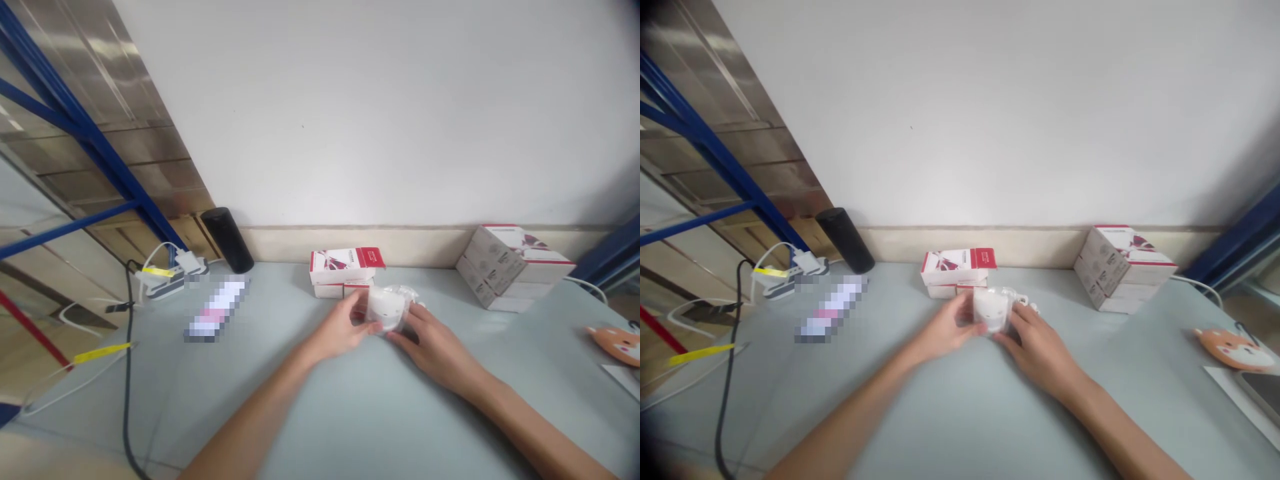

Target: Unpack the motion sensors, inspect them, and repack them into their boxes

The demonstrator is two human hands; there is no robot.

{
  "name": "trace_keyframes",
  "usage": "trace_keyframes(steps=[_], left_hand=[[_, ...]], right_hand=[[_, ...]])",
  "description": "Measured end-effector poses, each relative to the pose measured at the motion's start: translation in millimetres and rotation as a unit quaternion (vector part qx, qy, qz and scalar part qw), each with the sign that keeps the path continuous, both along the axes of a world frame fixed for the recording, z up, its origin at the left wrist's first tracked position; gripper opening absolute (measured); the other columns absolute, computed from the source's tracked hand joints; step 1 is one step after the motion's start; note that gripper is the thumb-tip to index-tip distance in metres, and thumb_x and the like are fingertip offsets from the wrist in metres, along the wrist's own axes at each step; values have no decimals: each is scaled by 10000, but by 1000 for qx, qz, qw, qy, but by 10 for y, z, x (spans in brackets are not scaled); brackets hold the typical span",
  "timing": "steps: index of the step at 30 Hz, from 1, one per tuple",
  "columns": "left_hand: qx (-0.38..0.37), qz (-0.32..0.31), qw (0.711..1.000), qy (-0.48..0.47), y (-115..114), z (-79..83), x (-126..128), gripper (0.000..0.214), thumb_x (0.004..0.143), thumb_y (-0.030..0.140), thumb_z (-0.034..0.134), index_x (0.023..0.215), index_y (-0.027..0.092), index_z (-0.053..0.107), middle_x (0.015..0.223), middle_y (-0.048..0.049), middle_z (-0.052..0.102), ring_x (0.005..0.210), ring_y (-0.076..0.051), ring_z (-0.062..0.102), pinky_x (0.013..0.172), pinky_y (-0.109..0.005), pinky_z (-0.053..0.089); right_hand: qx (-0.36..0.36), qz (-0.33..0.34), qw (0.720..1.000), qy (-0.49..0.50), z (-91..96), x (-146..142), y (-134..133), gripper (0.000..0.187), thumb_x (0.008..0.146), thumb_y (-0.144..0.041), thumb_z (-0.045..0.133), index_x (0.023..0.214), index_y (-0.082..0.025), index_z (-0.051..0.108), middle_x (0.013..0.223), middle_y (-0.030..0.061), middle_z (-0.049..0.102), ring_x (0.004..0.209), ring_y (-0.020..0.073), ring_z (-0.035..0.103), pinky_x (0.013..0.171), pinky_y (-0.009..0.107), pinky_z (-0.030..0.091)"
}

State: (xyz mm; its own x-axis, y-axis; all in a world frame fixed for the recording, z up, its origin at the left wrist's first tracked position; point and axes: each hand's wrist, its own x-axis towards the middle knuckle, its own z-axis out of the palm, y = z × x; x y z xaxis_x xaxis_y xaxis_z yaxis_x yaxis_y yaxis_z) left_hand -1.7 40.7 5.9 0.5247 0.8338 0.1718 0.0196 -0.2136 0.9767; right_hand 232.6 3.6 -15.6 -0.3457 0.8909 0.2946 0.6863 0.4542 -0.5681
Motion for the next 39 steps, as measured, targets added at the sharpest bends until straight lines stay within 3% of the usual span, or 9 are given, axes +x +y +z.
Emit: trace_keyframes(steps=[6, 11, 15, 18, 21, 25, 29, 33, 39], left_hand=[[15, 14, 997, 74, -52, 43, -10, 590, 850, 423, 831, 1381, 262, 632, 1335, -132, 704, 1203, -339, 664, 1040, -490, 509], [2, -1, 998, 64, -96, 108, 33, 606, 811, 404, 872, 1355, 253, 652, 1339, -124, 708, 1244, -348, 643, 1075, -489, 478], [-64, 23, 997, -41, -44, 70, 40, 645, 796, 411, 888, 1354, 211, 634, 1326, -147, 711, 1229, -357, 655, 1041, -474, 497], [-152, 49, 975, -157, -3, 59, 34, 597, 838, 407, 855, 1350, 208, 622, 1370, -149, 692, 1289, -364, 631, 1065, -474, 491], [-216, 59, 945, -240, 5, 87, 35, 559, 869, 363, 825, 1369, 238, 612, 1438, -123, 657, 1339, -344, 605, 1112, -484, 473], [-257, 46, 927, -268, -24, 119, 62, 555, 900, 315, 788, 1414, 274, 585, 1462, -101, 647, 1326, -317, 620, 1133, -504, 471], [-272, 46, 918, -283, -52, 112, 102, 544, 923, 332, 763, 1431, 282, 576, 1423, -92, 675, 1282, -298, 649, 1099, -479, 504], [-277, 52, 913, -295, -70, 87, 134, 517, 924, 306, 763, 1412, 267, 599, 1391, -82, 692, 1254, -260, 663, 1090, -414, 508], [-269, 37, 922, -276, -120, 76, 181, 499, 933, 328, 758, 1404, 251, 615, 1391, -99, 691, 1276, -288, 652, 1097, -445, 508]], right_hand=[[-3, -16, 1000, 3, -25, 5, -6, 256, 980, -453, 645, 1187, -317, 708, 1322, 99, 683, 1160, 354, 665, 947, 520, 561], [-20, -1, 1000, 18, 22, -11, -21, 250, 976, -449, 652, 1168, -302, 719, 1300, 99, 700, 1138, 349, 668, 949, 492, 546], [-62, 6, 996, 61, 89, -35, -38, 288, 1017, -505, 572, 1104, -268, 709, 1037, 82, 717, 890, 267, 654, 790, 393, 536], [-76, -8, 991, 114, 157, -46, -49, 334, 1025, -548, 547, 1046, -250, 696, 833, 35, 649, 737, 210, 564, 691, 339, 478], [-80, -37, 982, 165, 256, -56, -66, 367, 1030, -561, 530, 914, -241, 667, 765, 14, 602, 706, 188, 519, 672, 320, 443], [-59, -86, 970, 219, 385, -85, -97, 411, 1024, -587, 516, 812, -241, 575, 759, 12, 563, 720, 185, 504, 685, 313, 450], [-81, -96, 951, 282, 363, -120, -119, 386, 1016, -635, 501, 1007, -256, 573, 896, 27, 624, 797, 188, 573, 713, 304, 500], [-155, -34, 942, 297, 234, -153, -131, 474, 1020, -640, 499, 1310, -265, 513, 1040, 52, 681, 859, 197, 642, 790, 339, 560], [-187, -28, 944, 271, 184, -195, -136, 463, 1007, -624, 548, 1246, -233, 611, 829, 22, 678, 793, 218, 651, 735, 352, 544]])
